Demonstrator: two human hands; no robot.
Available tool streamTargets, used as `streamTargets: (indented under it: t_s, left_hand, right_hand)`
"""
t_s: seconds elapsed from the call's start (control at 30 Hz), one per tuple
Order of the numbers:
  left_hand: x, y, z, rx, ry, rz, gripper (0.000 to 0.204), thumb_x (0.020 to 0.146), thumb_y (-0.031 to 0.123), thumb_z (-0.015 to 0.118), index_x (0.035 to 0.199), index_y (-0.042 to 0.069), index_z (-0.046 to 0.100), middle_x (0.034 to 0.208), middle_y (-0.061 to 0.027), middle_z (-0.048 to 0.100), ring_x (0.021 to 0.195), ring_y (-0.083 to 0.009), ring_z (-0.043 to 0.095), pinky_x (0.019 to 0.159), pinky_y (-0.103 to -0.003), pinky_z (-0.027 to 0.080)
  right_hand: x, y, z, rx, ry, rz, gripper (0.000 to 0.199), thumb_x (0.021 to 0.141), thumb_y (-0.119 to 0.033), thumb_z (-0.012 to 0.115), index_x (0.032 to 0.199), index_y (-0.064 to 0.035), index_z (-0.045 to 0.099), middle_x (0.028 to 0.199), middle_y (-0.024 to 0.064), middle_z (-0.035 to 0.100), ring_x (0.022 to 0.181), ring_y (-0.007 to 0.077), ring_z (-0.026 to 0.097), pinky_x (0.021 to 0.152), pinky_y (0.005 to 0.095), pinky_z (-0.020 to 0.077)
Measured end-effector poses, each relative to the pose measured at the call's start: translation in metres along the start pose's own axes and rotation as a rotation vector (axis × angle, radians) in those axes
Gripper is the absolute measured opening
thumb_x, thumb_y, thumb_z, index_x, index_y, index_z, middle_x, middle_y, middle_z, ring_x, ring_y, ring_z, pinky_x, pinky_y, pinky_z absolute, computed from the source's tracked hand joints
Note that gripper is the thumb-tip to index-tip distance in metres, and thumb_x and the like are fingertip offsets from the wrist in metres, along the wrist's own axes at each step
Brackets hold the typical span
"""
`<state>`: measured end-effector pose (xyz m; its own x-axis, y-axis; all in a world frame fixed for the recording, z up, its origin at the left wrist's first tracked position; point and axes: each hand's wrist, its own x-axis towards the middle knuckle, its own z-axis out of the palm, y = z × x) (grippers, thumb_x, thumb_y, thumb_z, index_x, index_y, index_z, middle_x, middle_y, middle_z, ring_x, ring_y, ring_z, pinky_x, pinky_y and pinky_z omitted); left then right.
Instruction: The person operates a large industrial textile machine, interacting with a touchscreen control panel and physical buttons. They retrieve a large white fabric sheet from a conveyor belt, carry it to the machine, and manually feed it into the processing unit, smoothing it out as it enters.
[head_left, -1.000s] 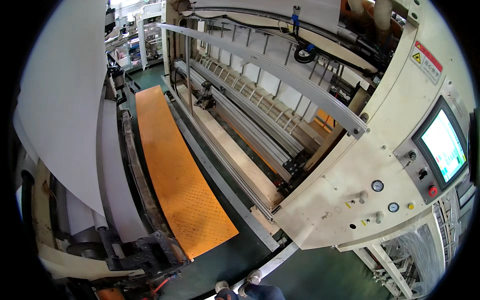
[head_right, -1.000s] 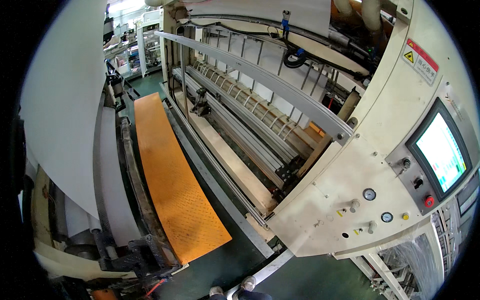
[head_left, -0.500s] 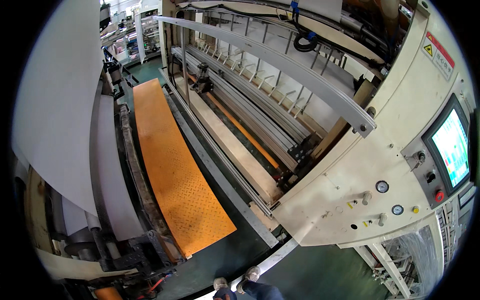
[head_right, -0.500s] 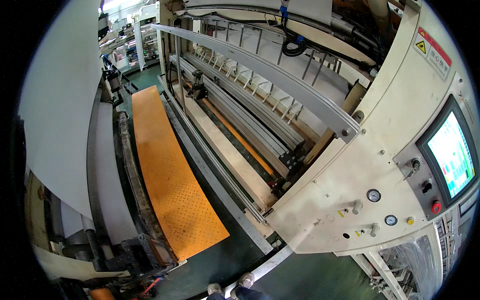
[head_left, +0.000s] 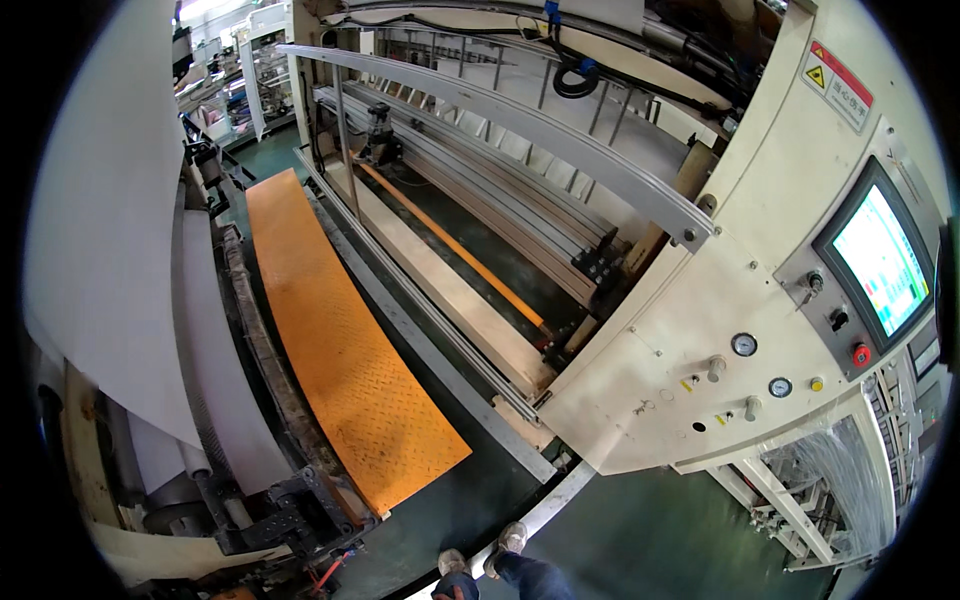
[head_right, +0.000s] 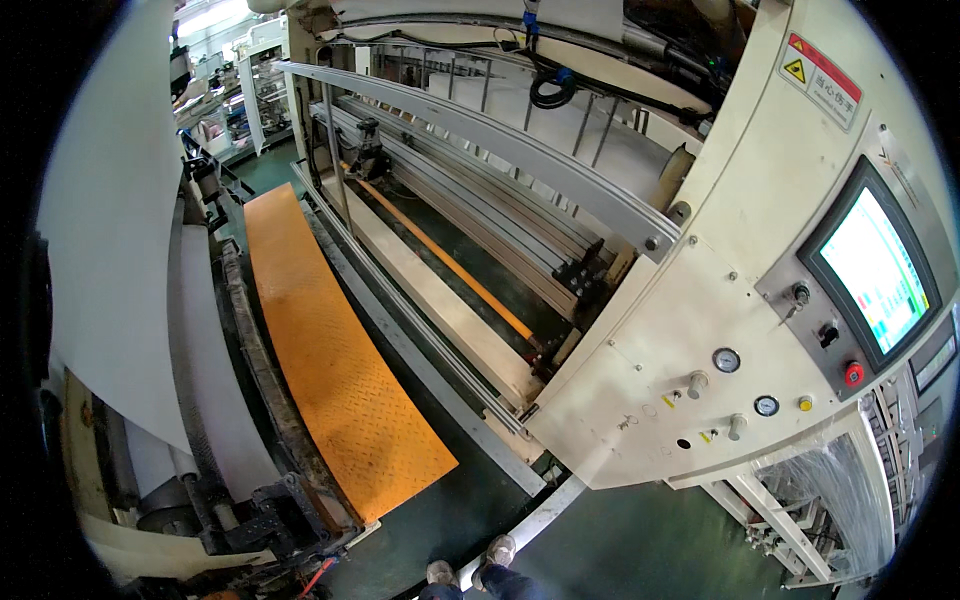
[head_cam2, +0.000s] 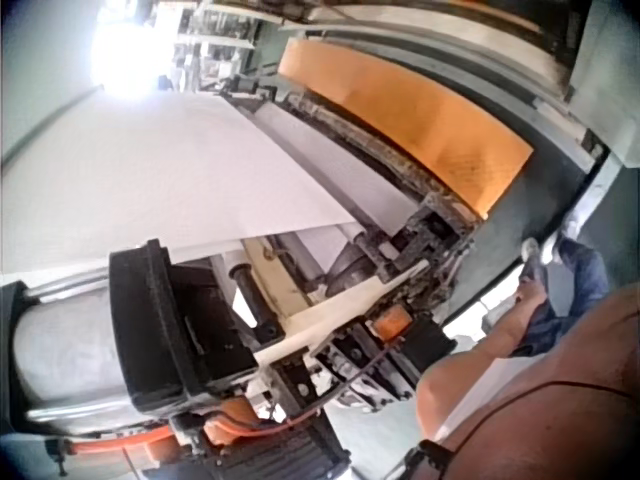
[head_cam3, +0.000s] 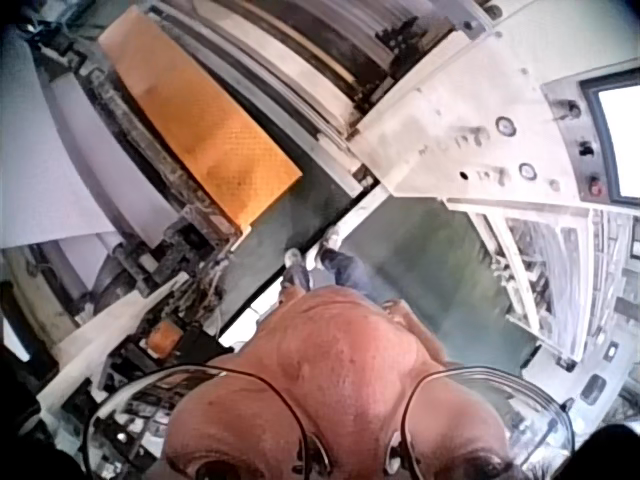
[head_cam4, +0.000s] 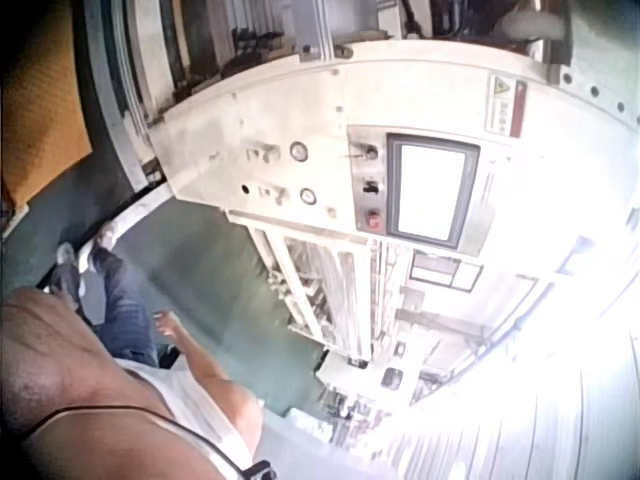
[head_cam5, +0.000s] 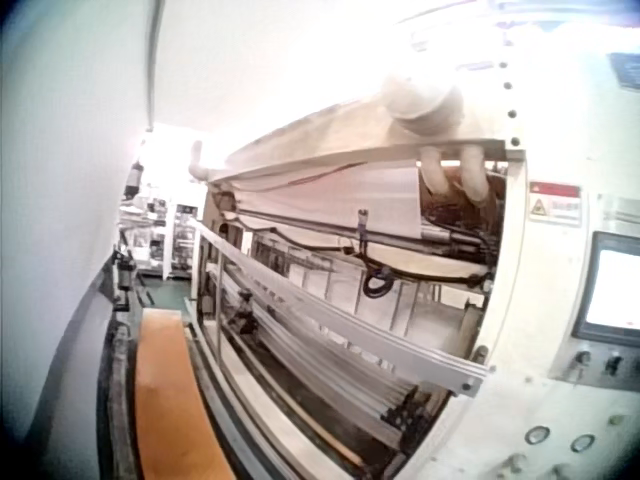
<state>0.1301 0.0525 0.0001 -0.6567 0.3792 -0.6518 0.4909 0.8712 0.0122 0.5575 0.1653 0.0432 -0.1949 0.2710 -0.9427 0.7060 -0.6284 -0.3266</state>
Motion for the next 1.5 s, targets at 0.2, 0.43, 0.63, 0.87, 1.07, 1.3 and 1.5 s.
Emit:
streamTargets:
  t_s: [0.2,0.43,0.63,0.87,1.07,1.3,1.5]
  left_hand:
    - [-0.02,-0.012,0.014,-0.077,-0.008,0.107,0.047,0.086,0.03,0.066,0.126,0.005,0.059,0.11,-0.0168,0.068,0.098,-0.0381,0.067,0.081,-0.052,0.053]
    - [0.008,0.046,0.033,0.011,-0.636,0.013,0.124,0.072,0.067,0.075,0.163,0.024,0.002,0.161,-0.034,0.016,0.149,-0.048,0.023,0.116,-0.056,0.032]
    - [0.024,0.117,0.037,-0.27,-0.257,-0.035,0.092,0.079,0.052,0.073,0.15,0.006,0.036,0.152,-0.0307,0.039,0.136,-0.0456,0.046,0.11,-0.049,0.044]
    - [-0.017,0.269,0.035,0.025,0.015,-0.041,0.065,0.084,0.038,0.07,0.136,0.002,0.054,0.141,-0.0282,0.053,0.124,-0.0413,0.059,0.101,-0.049,0.051]
    - [-0.127,0.467,-0.006,-0.065,-0.003,0.069,0.061,0.084,0.036,0.07,0.132,0.002,0.056,0.139,-0.0273,0.055,0.123,-0.0405,0.06,0.1,-0.049,0.051]
    - [-0.205,0.577,-0.018,-0.108,-0.045,-0.005,0.056,0.084,0.034,0.07,0.129,0.002,0.059,0.136,-0.0262,0.057,0.122,-0.0396,0.061,0.099,-0.049,0.052]
    - [-0.235,0.596,-0.009,-0.085,-0.092,-0.112,0.053,0.084,0.033,0.07,0.125,0.002,0.061,0.133,-0.0253,0.059,0.12,-0.0389,0.062,0.098,-0.049,0.052]
  right_hand:
    - [0.047,0.111,-0.074,0.208,-0.102,0.196,0.075,0.08,-0.045,0.072,0.139,-0.0027,0.052,0.119,0.015,0.07,0.094,0.0316,0.069,0.077,0.0583,0.054]
    - [-0.104,-0.055,-0.164,-0.999,0.632,-0.038,0.032,0.09,-0.03,0.052,0.092,-0.0076,0.076,0.104,0.0179,0.072,0.1,0.035,0.068,0.089,0.0468,0.0531]
    - [-0.29,-0.234,-0.385,-0.435,1.624,-0.709,0.019,0.089,-0.015,0.063,0.082,0.0029,0.067,0.068,0.0196,0.063,0.062,0.0249,0.061,0.061,0.0401,0.0486]
    - [-0.42,-0.445,-0.679,-0.617,1.603,-1.143,0.027,0.087,-0.015,0.059,0.106,0.0009,0.071,0.098,0.0207,0.073,0.093,0.0354,0.07,0.086,0.0404,0.0545]
    - [-0.307,-0.599,-0.92,-1.204,1.171,-0.742,0.024,0.081,-0.017,0.072,0.095,0.0026,0.073,0.096,0.0219,0.074,0.09,0.038,0.072,0.078,0.0457,0.0589]
    - [-0.25,-0.679,-0.956,-1.017,0.625,-0.662,0.031,0.087,-0.02,0.071,0.102,0.0055,0.065,0.076,0.0132,0.068,0.059,0.0229,0.066,0.055,0.0374,0.0569]
    - [-0.229,-0.701,-0.959,-0.934,0.447,-0.807,0.043,0.088,-0.025,0.074,0.122,-0.0026,0.061,0.074,0.0105,0.067,0.055,0.0196,0.062,0.053,0.0344,0.0514]
